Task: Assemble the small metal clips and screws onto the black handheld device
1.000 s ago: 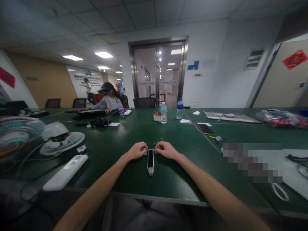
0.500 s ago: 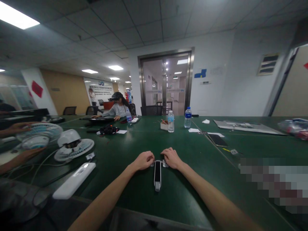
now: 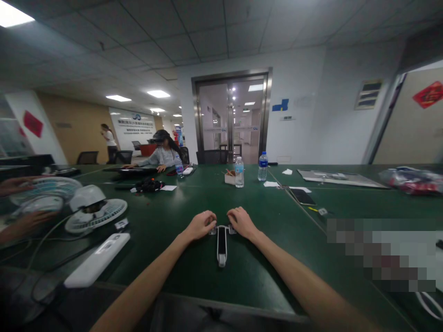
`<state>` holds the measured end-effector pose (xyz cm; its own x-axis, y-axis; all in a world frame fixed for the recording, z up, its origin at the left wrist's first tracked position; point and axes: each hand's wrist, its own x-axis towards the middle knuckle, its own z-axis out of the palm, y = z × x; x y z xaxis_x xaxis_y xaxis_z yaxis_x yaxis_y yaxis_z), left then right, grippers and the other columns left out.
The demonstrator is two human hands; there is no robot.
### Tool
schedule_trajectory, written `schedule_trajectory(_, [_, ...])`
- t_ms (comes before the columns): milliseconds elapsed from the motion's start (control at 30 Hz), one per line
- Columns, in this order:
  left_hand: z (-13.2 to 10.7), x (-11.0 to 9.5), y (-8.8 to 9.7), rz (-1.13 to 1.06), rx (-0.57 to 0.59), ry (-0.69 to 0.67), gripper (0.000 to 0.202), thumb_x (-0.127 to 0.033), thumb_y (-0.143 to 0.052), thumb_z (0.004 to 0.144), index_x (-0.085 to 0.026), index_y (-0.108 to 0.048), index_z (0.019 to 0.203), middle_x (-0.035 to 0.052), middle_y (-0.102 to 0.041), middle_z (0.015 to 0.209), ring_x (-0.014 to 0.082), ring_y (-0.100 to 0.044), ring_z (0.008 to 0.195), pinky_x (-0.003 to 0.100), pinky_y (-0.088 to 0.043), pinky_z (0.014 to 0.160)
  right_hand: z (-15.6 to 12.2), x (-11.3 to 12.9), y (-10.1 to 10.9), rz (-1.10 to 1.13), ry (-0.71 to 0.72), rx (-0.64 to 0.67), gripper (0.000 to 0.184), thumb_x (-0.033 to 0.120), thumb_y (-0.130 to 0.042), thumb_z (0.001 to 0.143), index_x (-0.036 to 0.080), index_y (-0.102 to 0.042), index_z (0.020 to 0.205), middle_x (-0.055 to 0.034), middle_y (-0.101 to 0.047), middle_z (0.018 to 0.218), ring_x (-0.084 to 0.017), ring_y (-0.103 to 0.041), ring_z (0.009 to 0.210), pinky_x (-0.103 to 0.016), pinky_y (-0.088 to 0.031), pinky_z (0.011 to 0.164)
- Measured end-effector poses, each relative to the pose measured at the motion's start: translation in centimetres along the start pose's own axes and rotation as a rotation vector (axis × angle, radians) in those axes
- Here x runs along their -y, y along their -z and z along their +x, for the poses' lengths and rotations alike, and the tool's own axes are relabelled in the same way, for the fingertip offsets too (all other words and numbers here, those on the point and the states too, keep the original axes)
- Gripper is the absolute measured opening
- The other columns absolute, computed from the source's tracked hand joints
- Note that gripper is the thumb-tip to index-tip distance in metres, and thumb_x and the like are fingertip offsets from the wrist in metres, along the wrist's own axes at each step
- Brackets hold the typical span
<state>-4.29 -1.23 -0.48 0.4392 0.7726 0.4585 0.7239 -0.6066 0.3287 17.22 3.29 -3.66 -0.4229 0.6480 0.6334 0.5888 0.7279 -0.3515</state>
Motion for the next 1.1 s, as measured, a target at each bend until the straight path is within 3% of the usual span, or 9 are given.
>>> schedule_trajectory(233, [0.1,-0.8,-0.4,-0.037,-0.089,-0.111,0.012,-0.026,-0.056,0.085,-0.018,-0.061,0.092,-0.0009,-0.055,0.076,0.0117,-0.049,0.066,0.023,-0.039,0.064,-0.8,4.6,0.8,0.283,-0.129,-0.068,0.014,0.025,-0.054,0.081,0.018,-0.065,0.085,-0.0024,-0.066,0.078,-0.015,-0.059,0.072,-0.028,-0.046,0.069])
schedule_trajectory(400, [0.2,-1.1,-0.4,-0.082,-0.145,-0.155,0.014,-0.026,-0.052,0.088,-0.017,-0.063,0.090,0.0011,-0.058,0.079,0.0120,-0.051,0.069,0.023,-0.041,0.067,-0.7,4.9,0.6,0.510,-0.319,-0.059,0.022,0.035,-0.059,0.078,0.015,-0.065,0.084,-0.0022,-0.065,0.071,-0.014,-0.058,0.062,-0.026,-0.046,0.059])
schedule_trajectory(533, [0.3,-1.4,-0.3,-0.150,-0.146,-0.151,0.014,-0.026,-0.052,0.088,-0.017,-0.063,0.090,0.0024,-0.060,0.084,0.0124,-0.052,0.073,0.024,-0.042,0.070,-0.7,4.9,0.5,0.629,-0.365,-0.025,0.026,0.038,-0.059,0.078,0.015,-0.063,0.088,-0.0033,-0.066,0.075,-0.015,-0.060,0.066,-0.026,-0.047,0.058])
schedule_trajectory(667, [0.5,-1.6,0.3,-0.192,-0.115,-0.113,0.016,-0.027,-0.051,0.088,-0.016,-0.063,0.087,0.0035,-0.061,0.084,0.0127,-0.053,0.074,0.024,-0.042,0.070,-1.0,5.5,0.9,0.457,-0.278,-0.041,0.021,0.036,-0.054,0.084,0.017,-0.062,0.090,-0.0029,-0.065,0.078,-0.014,-0.058,0.069,-0.027,-0.046,0.064])
schedule_trajectory(867, [0.7,-0.6,2.1,-0.085,0.107,-0.084,0.015,-0.025,-0.054,0.082,-0.016,-0.065,0.088,0.0025,-0.059,0.082,0.0118,-0.049,0.067,0.023,-0.039,0.064,-0.8,3.6,2.3,0.065,-0.060,-0.049,0.015,0.025,-0.050,0.087,0.018,-0.063,0.085,-0.0060,-0.064,0.083,-0.017,-0.056,0.079,-0.031,-0.043,0.075])
schedule_trajectory(967, [0.5,-0.2,2.8,-0.036,0.212,-0.003,0.017,-0.027,-0.054,0.080,-0.015,-0.065,0.086,0.0023,-0.058,0.077,0.0127,-0.049,0.065,0.023,-0.037,0.059,-0.8,1.8,3.3,-0.007,-0.005,0.039,0.015,0.021,-0.050,0.086,0.017,-0.063,0.080,-0.0053,-0.065,0.080,-0.017,-0.055,0.077,-0.030,-0.041,0.074])
schedule_trajectory(1100, [0.2,0.1,2.9,-0.046,0.236,0.065,0.021,-0.031,-0.053,0.078,-0.014,-0.065,0.084,0.0030,-0.059,0.077,0.0137,-0.050,0.066,0.023,-0.037,0.059,-1.1,1.0,4.1,-0.022,0.005,0.173,0.013,0.019,-0.053,0.081,0.016,-0.064,0.077,-0.0041,-0.065,0.076,-0.015,-0.055,0.072,-0.027,-0.041,0.069])
